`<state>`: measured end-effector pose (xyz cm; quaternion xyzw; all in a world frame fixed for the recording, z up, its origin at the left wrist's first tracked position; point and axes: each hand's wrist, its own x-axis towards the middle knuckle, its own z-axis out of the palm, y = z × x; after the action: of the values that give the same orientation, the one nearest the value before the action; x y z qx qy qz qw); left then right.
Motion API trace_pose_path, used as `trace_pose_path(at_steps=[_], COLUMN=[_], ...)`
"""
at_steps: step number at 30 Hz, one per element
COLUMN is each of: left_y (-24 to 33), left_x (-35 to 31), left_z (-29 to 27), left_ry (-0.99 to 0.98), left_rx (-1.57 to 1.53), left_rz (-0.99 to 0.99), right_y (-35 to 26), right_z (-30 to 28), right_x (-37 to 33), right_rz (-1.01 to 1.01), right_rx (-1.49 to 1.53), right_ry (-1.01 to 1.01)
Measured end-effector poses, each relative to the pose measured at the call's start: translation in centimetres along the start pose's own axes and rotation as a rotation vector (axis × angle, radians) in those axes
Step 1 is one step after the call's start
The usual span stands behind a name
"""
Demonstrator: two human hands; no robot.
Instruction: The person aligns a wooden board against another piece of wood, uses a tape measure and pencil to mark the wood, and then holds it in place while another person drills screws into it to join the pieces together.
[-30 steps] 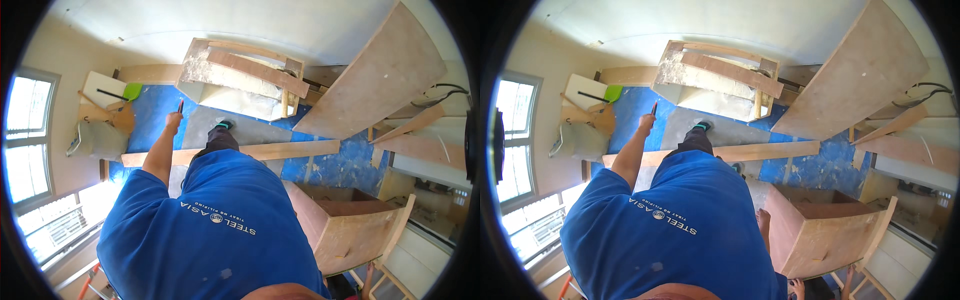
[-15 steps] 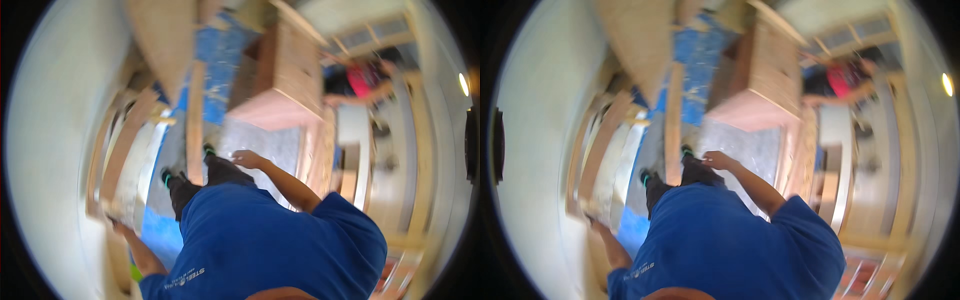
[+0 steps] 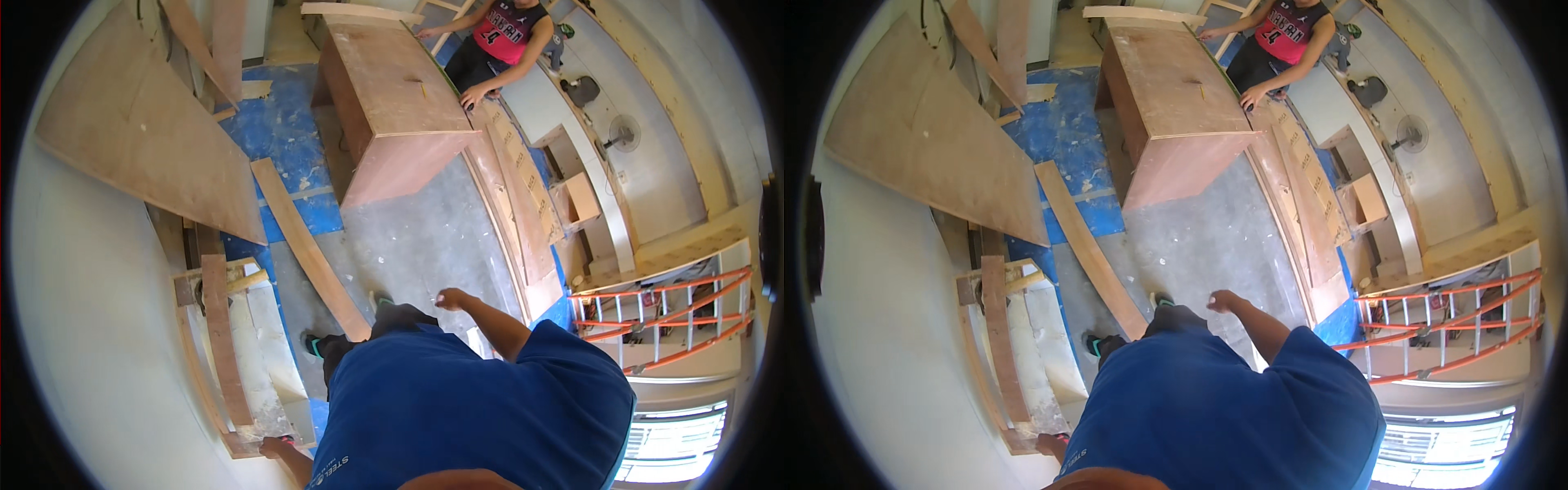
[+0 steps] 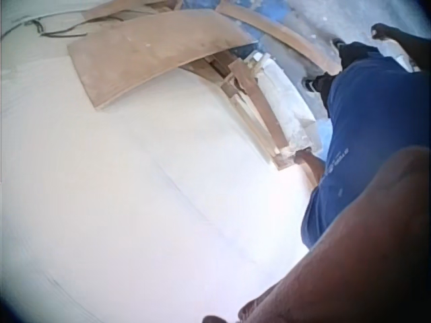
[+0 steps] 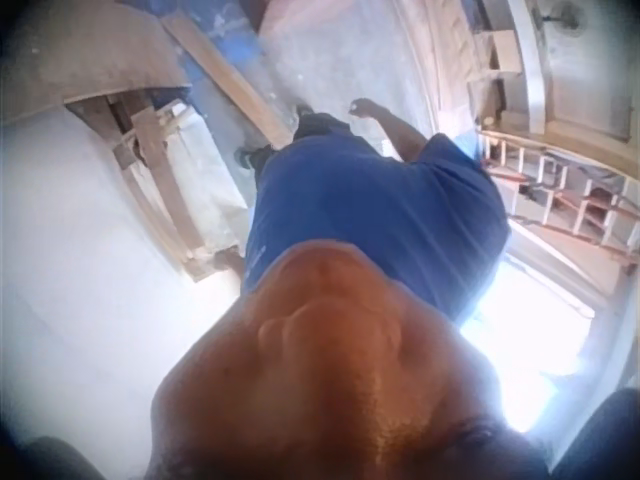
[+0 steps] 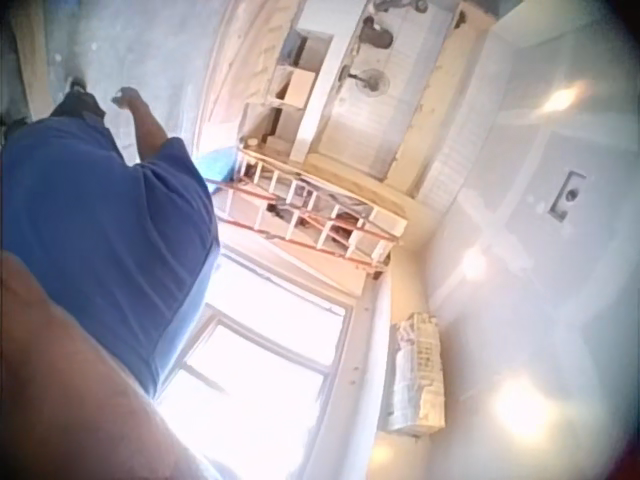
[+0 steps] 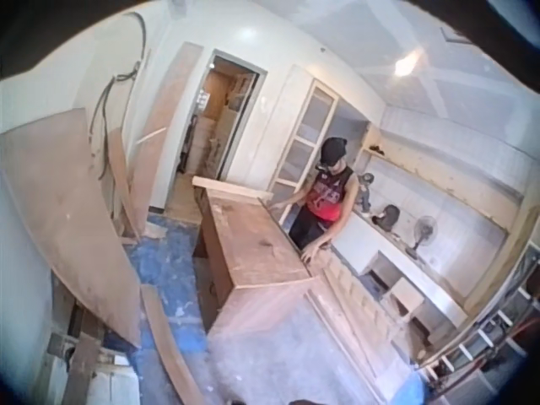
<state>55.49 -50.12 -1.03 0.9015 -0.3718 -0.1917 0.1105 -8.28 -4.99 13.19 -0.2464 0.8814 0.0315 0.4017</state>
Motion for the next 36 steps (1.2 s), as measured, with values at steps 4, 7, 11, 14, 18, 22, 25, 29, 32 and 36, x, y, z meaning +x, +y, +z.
trace_pose_path(at_steps=[4, 7, 11, 14, 18, 22, 25, 29, 32, 36], left_y=[7.0, 16.0, 26.1, 32.1, 30.1, 26.0, 23.9, 22.9, 26.2, 34.5], left_x=[0.1, -2.2, -8.5, -18.0, -22.3, -34.9, -38.8, -41.1, -44.2, -44.3], left_z=[-1.7, -2.1, 0.3, 3.7, 10.7, 11.9, 12.9, 15.0, 16.3, 19.9], left_ry=[0.156, 0.031, -0.153, -0.333, -0.736, -1.108, -1.167, -0.776, -0.830, -1.198], left_rx=[-0.047, -0.179, -0.395, -0.508, -0.403, -0.164, 0.204, 0.461, 0.560, 0.053], left_rz=[0.238, 0.367, 0.654, 0.823, 0.850, 0.474, 1.014, 1.396, 1.191, 0.821], right_y=[0.2, 1.4, 3.7, 7.8, 15.5, 24.3, 29.3, 32.2, 33.6, 31.5], right_z=[2.6, 3.1, 1.5, 1.6, 2.5, 2.4, 1.9, -0.8, -0.9, -0.9], right_x=[-1.6, -0.8, 0.6, 1.2, 7.8, 9.6, 10.4, 10.0, 10.5, 12.2], right_rz=[0.045, -0.052, 0.067, 0.126, 0.082, 0.375, 0.454, 0.469, 0.493, 0.486], right_rx=[0.138, 0.176, 0.438, 0.570, 0.521, 0.875, 1.145, 1.360, 1.404, 1.436], right_ry=[-0.051, 0.008, 0.027, 0.065, 0.065, -0.071, 0.022, 0.091, 0.059, -0.031])
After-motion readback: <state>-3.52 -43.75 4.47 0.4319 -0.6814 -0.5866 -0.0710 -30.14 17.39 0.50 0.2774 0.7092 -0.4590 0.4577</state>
